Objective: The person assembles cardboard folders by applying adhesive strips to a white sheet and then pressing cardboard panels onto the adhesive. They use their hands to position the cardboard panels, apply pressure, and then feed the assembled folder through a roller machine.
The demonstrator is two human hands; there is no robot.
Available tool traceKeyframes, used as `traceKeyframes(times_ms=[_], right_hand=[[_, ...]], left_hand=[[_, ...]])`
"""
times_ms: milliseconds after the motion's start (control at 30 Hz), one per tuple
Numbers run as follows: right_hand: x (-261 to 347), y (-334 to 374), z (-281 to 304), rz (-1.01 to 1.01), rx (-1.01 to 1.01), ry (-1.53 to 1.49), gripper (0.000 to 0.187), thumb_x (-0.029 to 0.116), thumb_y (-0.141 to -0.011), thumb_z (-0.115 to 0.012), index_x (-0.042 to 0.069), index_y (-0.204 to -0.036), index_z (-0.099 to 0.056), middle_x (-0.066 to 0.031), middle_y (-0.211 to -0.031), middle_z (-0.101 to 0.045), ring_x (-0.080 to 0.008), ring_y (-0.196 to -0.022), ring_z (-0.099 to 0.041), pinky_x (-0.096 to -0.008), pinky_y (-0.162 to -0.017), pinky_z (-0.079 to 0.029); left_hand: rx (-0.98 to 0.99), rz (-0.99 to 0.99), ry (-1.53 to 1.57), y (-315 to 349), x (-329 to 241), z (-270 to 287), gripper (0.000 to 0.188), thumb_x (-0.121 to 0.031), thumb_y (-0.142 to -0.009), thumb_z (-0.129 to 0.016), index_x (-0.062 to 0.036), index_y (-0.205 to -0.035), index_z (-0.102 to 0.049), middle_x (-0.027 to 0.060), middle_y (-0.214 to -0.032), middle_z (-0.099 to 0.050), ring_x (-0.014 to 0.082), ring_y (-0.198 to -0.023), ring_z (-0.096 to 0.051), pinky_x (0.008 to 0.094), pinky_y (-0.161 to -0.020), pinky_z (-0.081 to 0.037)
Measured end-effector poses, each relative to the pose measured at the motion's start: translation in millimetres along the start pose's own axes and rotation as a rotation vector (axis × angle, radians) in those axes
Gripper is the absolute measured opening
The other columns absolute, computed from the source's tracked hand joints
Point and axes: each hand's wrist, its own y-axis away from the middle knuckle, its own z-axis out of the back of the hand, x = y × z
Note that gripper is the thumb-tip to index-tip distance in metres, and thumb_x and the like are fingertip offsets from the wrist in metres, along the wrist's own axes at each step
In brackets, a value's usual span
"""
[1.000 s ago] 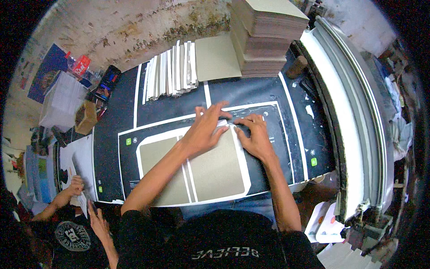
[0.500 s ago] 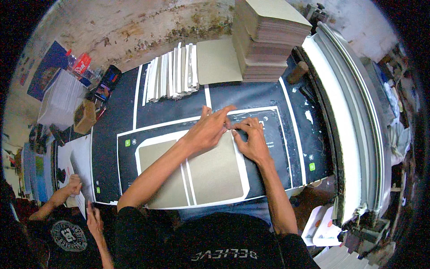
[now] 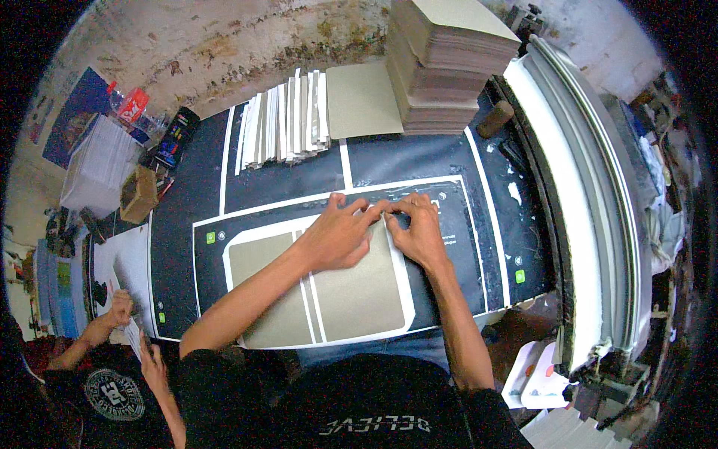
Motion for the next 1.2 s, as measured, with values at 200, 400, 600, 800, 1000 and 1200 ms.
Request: traceKeyframes(times_ms=[200, 400, 600, 800, 1000, 1200], right_hand=[[-6, 6, 2, 0.013, -0.091, -0.057, 0.023, 0.018, -0.082, -0.071, 0.009, -0.103, -0.075, -0.0149, -0.102, -0.066, -0.0338, -0.107, -0.056, -0.0477, -0.096, -0.040], [0, 12, 8, -0.043, -0.023, 0.018, 0.023, 0.018, -0.082, -0.072, 0.008, -0.102, -0.073, -0.0157, -0.103, -0.065, -0.0347, -0.106, -0.055, -0.0490, -0.094, -0.039], [-1, 10, 2, 0.020, -0.050, 0.037, 0.020, 0.016, -0.083, -0.072, 0.006, -0.099, -0.075, -0.0137, -0.097, -0.065, -0.0314, -0.100, -0.055, -0.0449, -0.093, -0.038], [-2, 8, -1, -0.025, -0.028, 0.011, 0.018, 0.017, -0.081, -0.071, 0.006, -0.096, -0.075, -0.0129, -0.098, -0.065, -0.0320, -0.102, -0.055, -0.0467, -0.094, -0.038], [5, 8, 4, -0.058, 0.011, 0.046, 0.022, 0.018, -0.081, -0.071, 0.007, -0.100, -0.074, -0.0137, -0.103, -0.065, -0.0331, -0.104, -0.056, -0.0478, -0.097, -0.038], [13, 19, 16, 0.021, -0.089, -0.186, 0.072, 0.005, -0.082, -0.071, 0.005, -0.148, -0.040, -0.0181, -0.129, -0.060, -0.0311, -0.117, -0.059, -0.0479, -0.109, -0.034]], left_hand=[[-0.068, 0.025, 0.061, 6, 0, 10, 0.068, -0.021, -0.092, -0.066, -0.0039, -0.149, -0.033, 0.0122, -0.133, -0.062, 0.0330, -0.125, -0.053, 0.0582, -0.103, -0.029], [-0.065, 0.066, 0.337, -32, 12, 15, 0.070, -0.011, -0.089, -0.068, -0.0083, -0.148, -0.030, 0.0074, -0.115, -0.072, 0.0321, -0.116, -0.061, 0.0557, -0.100, -0.024], [0.030, 0.065, 0.299, -42, 10, 18, 0.067, -0.003, -0.089, -0.065, -0.0080, -0.147, -0.033, 0.0070, -0.097, -0.071, 0.0301, -0.101, -0.066, 0.0549, -0.098, -0.028], [-0.006, 0.099, 0.332, -31, 10, 13, 0.063, -0.001, -0.091, -0.061, -0.0061, -0.147, -0.033, 0.0100, -0.105, -0.071, 0.0302, -0.107, -0.065, 0.0587, -0.103, -0.028], [0.035, 0.096, 0.229, -19, 4, 14, 0.059, -0.012, -0.095, -0.059, -0.0014, -0.148, -0.035, 0.0136, -0.116, -0.069, 0.0298, -0.121, -0.058, 0.0618, -0.108, -0.028], [0.058, -0.013, 0.059, 14, -2, 6, 0.078, -0.046, -0.096, -0.061, -0.0011, -0.151, -0.028, 0.0139, -0.128, -0.064, 0.0323, -0.125, -0.054, 0.0610, -0.105, -0.030]])
